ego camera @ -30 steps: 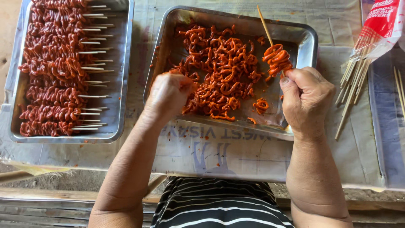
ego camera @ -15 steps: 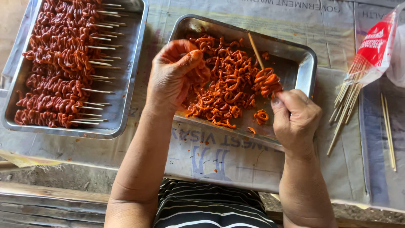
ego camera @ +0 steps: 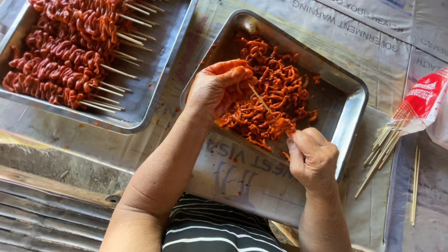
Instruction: The person threads seasoned red meat onto wooden skewers, twisting the meat into a spiral shape. Completed skewers are placed into a metal tray on the left.
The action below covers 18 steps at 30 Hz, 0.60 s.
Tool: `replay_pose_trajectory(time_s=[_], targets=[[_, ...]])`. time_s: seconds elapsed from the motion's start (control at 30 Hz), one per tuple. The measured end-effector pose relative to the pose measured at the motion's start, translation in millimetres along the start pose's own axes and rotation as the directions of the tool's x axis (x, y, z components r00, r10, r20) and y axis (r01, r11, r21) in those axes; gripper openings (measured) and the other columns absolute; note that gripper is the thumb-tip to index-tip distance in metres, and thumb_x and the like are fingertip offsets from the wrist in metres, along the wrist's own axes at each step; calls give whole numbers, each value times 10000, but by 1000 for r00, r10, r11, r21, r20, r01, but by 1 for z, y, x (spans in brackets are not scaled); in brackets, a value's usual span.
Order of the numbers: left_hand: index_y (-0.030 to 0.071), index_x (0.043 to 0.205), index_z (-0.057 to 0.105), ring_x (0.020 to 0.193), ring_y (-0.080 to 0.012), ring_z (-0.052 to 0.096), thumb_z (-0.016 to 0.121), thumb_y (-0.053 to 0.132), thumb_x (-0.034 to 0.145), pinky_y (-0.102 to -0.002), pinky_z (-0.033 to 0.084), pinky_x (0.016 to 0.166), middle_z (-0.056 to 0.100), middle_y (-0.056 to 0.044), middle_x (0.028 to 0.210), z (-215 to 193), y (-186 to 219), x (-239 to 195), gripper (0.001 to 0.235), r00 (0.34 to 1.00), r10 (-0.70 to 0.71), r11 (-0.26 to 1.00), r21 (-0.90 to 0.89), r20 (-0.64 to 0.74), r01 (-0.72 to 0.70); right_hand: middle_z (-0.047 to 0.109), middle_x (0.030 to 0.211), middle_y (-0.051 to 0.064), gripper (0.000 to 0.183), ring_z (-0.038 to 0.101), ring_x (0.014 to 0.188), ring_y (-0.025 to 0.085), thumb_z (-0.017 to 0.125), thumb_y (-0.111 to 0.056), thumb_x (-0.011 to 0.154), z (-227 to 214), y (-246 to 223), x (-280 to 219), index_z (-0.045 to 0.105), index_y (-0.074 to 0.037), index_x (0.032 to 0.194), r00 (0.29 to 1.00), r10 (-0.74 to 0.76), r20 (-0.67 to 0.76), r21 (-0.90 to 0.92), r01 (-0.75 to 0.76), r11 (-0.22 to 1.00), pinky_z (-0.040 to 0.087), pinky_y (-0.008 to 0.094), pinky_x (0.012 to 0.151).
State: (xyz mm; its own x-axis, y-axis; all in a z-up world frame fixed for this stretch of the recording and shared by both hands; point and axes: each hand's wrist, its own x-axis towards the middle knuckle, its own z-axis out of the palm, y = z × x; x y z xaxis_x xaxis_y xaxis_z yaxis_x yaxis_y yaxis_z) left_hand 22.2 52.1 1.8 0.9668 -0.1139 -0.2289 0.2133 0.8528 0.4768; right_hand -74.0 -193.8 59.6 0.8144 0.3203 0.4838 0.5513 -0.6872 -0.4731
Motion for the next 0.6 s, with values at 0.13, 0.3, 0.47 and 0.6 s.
replay_pose_trajectory(time_s=[0.13, 0.3, 0.47, 0.6], targets=[[-68, 1178, 650, 868, -323, 770, 735, 10, 902, -395, 647, 660, 749, -212, 976, 2, -3, -3, 299, 999, 20, 998, 55, 35, -22, 588, 774, 98, 120, 596, 648, 244, 730, 64, 868, 3, 2, 0, 653, -22, 898, 1000, 2, 17, -21, -1, 1000, 464, 335, 590], [-76, 1172, 652, 864, -328, 774, 737, 3, 896, -392, 667, 683, 755, -233, 981, 5, -8, -4, 299, 999, 8, 998, 62, 42, -10, 593, 785, 104, 119, 603, 661, 249, 729, 68, 871, 4, 3, -1, 657, -19, 910, 1000, -12, 18, -37, 12, 999, 466, 339, 595], [-76, 1162, 664, 874, -322, 779, 744, 3, 900, -362, 657, 663, 759, -229, 977, 5, -12, -4, 285, 998, 44, 993, 110, 37, -48, 600, 775, 89, 116, 604, 639, 223, 729, 72, 879, 6, 2, -1, 654, -15, 895, 1000, -2, 3, -41, 2, 999, 459, 328, 567], [-79, 1155, 672, 890, -309, 788, 756, 12, 901, -330, 609, 599, 767, -207, 993, 8, -19, -6, 283, 990, 131, 978, 155, 44, -136, 602, 782, 98, 111, 609, 645, 230, 731, 68, 877, 6, -2, -2, 661, -12, 908, 1000, -7, -4, -67, 6, 998, 467, 333, 575]])
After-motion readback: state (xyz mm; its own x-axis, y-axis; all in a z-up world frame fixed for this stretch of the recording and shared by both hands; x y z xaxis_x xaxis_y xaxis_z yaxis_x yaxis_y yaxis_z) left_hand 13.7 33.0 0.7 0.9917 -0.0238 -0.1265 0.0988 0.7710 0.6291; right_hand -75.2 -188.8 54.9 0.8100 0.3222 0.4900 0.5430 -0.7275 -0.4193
